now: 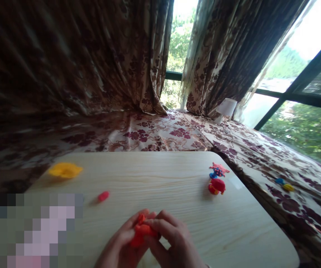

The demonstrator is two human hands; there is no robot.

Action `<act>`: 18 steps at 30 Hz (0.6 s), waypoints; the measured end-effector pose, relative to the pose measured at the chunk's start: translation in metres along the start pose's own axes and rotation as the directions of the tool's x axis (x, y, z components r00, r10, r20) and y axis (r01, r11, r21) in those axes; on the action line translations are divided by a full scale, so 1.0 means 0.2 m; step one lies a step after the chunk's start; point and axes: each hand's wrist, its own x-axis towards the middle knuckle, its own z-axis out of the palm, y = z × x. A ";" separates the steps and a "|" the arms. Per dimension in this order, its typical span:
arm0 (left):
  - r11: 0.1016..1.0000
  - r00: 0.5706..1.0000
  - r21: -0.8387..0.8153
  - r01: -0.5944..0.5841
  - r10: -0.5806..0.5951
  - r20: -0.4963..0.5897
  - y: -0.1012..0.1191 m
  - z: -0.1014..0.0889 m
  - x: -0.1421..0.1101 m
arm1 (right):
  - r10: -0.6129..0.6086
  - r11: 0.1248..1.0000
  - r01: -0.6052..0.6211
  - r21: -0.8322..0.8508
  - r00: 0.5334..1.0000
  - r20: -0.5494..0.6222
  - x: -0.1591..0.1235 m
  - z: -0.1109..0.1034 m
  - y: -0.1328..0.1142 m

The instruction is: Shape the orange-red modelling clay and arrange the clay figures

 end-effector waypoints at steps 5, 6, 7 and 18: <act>0.997 0.984 0.015 -0.074 0.075 -0.161 0.01 0.06 -0.02 | -0.096 0.986 0.118 -0.120 0.980 0.174 0.01 -0.04 -0.04; 0.995 0.976 0.024 -0.095 0.097 -0.195 0.01 0.07 -0.03 | -0.111 0.985 0.136 -0.108 0.972 0.208 0.00 -0.08 -0.04; 0.994 0.970 0.022 -0.107 0.110 -0.216 0.02 0.07 -0.03 | -0.115 0.984 0.142 -0.108 0.967 0.226 -0.01 -0.14 -0.04; 0.996 0.964 -0.083 -0.040 0.017 -0.266 0.02 0.14 -0.04 | 0.047 0.705 0.019 -0.709 0.996 0.073 0.01 -1.04 0.49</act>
